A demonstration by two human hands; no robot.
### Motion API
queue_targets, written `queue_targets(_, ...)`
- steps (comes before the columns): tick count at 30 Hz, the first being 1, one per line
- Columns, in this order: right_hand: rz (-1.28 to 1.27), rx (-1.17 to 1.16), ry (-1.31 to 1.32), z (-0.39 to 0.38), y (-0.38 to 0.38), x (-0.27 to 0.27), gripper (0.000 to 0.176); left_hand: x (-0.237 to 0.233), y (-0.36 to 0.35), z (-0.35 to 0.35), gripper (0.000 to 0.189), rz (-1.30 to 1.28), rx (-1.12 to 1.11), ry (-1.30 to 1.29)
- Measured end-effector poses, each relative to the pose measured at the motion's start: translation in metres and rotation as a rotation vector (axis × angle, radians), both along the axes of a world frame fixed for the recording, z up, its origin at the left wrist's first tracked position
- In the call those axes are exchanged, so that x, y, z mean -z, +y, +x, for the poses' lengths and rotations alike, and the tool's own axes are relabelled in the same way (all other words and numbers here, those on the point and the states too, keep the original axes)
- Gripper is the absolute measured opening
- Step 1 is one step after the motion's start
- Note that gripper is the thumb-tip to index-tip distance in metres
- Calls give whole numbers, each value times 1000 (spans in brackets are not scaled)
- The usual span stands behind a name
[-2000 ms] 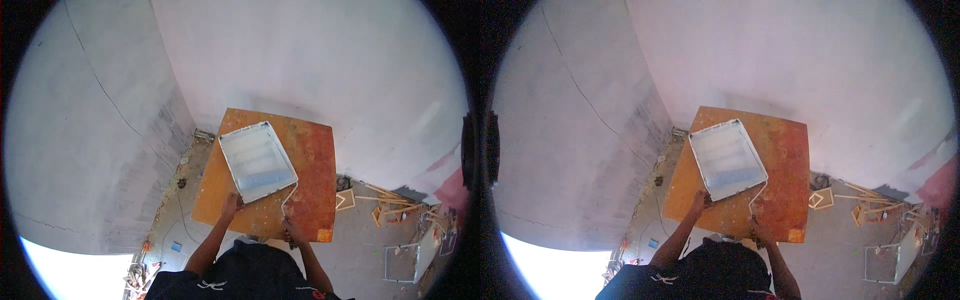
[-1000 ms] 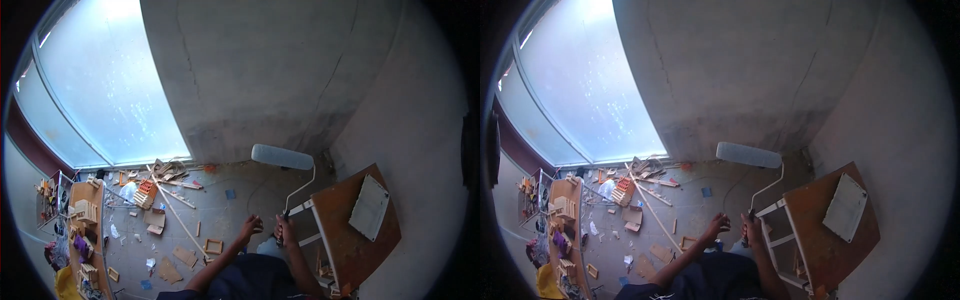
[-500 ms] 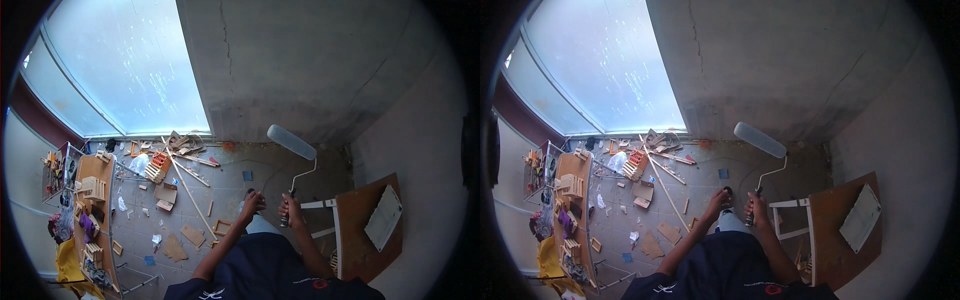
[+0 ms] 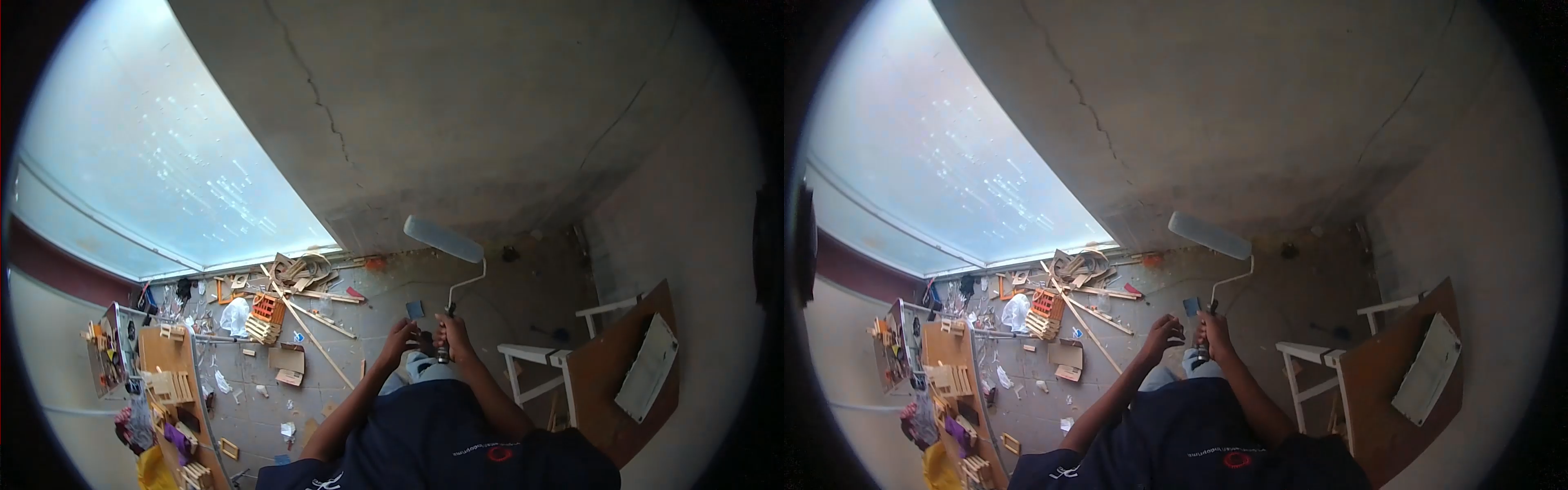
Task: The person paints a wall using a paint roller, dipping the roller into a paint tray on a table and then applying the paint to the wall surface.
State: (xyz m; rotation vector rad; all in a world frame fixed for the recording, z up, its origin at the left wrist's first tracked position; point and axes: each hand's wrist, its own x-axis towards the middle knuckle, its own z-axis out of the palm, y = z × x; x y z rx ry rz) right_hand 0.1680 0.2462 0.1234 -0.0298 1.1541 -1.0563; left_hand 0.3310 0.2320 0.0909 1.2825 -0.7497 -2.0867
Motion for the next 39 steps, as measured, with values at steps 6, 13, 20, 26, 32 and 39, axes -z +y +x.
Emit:
queue_targets(6,23,30,-21,7,-25,-5,28,-10,-25,-3,14,59,38,77)
queue_targets(13,54,85,-90,30,-60,5,27,-4,-65,-1,15,107,236,66)
queue_targets(20,20,101,39,51,-95,-9,25,-38,-130,29,33,78,474,86)
queue_targets(26,-50,63,-242,53,-128,37,29,-35,-155,52,53,86,549,72)
queue_targets(32,182,-257,145,95,-175,29,32,-42,-174,79,77,-52,728,-26)
queue_targets(39,125,-434,-190,143,-227,88,32,4,-198,118,84,113,378,-85)
